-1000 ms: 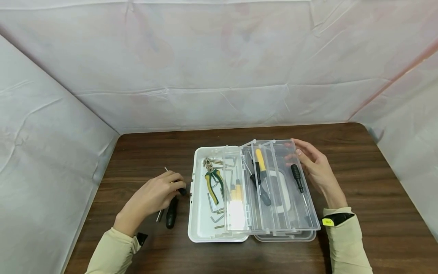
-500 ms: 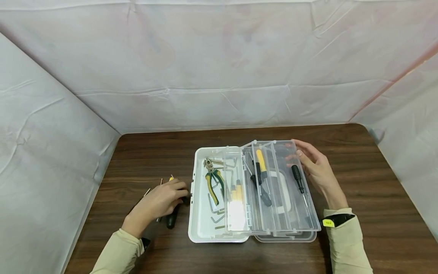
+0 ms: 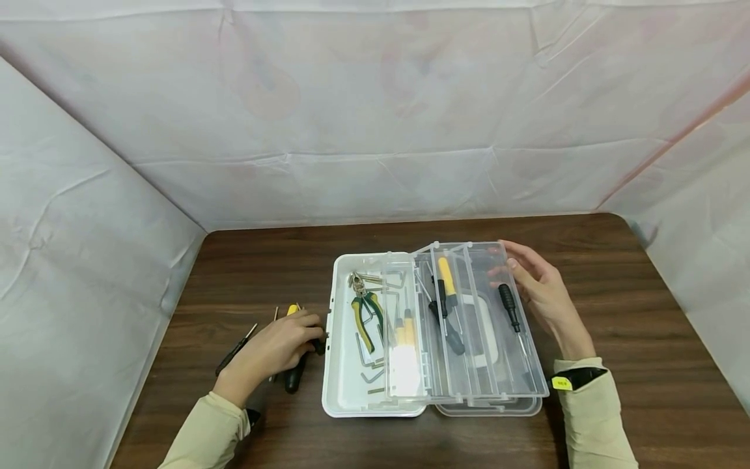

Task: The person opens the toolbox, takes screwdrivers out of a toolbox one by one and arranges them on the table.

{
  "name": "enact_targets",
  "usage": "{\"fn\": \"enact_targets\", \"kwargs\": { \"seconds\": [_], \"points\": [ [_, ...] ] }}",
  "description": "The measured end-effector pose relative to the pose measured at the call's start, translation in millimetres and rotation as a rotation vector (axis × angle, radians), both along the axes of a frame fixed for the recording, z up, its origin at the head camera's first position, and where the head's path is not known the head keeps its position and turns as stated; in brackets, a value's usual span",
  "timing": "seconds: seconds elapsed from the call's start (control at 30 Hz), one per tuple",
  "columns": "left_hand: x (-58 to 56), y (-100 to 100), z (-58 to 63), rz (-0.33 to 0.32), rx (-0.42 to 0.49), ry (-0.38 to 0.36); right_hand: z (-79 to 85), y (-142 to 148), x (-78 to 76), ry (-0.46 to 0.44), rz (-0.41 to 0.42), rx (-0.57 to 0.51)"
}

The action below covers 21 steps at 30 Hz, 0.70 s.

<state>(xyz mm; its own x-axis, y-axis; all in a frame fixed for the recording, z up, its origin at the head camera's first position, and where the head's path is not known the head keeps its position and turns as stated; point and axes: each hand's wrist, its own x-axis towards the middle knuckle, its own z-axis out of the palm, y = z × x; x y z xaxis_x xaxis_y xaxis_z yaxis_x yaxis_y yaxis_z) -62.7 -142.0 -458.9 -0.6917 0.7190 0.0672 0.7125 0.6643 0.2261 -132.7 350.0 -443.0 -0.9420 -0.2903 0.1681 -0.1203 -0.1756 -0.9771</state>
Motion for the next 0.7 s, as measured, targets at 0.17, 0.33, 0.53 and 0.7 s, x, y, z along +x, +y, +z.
{"fn": "enact_targets", "kwargs": {
  "seconds": [0.17, 0.33, 0.53, 0.7],
  "points": [
    [0.8, 0.5, 0.7, 0.003, -0.003, -0.008, -0.2, -0.3, 0.1, 0.004, 0.005, 0.005],
    [-0.5, 0.7, 2.3, -0.008, 0.002, 0.009, -0.1, -0.4, 0.1, 0.010, 0.007, 0.007],
    [-2.5, 1.3, 4.5, -0.024, 0.014, 0.033, -0.2, 0.0, 0.4, 0.013, 0.001, 0.018],
    [-3.9, 2.4, 12.0, -0.010, 0.005, 0.053, -0.2, 0.0, 0.4, 0.000, -0.009, 0.024]
  ]
}}
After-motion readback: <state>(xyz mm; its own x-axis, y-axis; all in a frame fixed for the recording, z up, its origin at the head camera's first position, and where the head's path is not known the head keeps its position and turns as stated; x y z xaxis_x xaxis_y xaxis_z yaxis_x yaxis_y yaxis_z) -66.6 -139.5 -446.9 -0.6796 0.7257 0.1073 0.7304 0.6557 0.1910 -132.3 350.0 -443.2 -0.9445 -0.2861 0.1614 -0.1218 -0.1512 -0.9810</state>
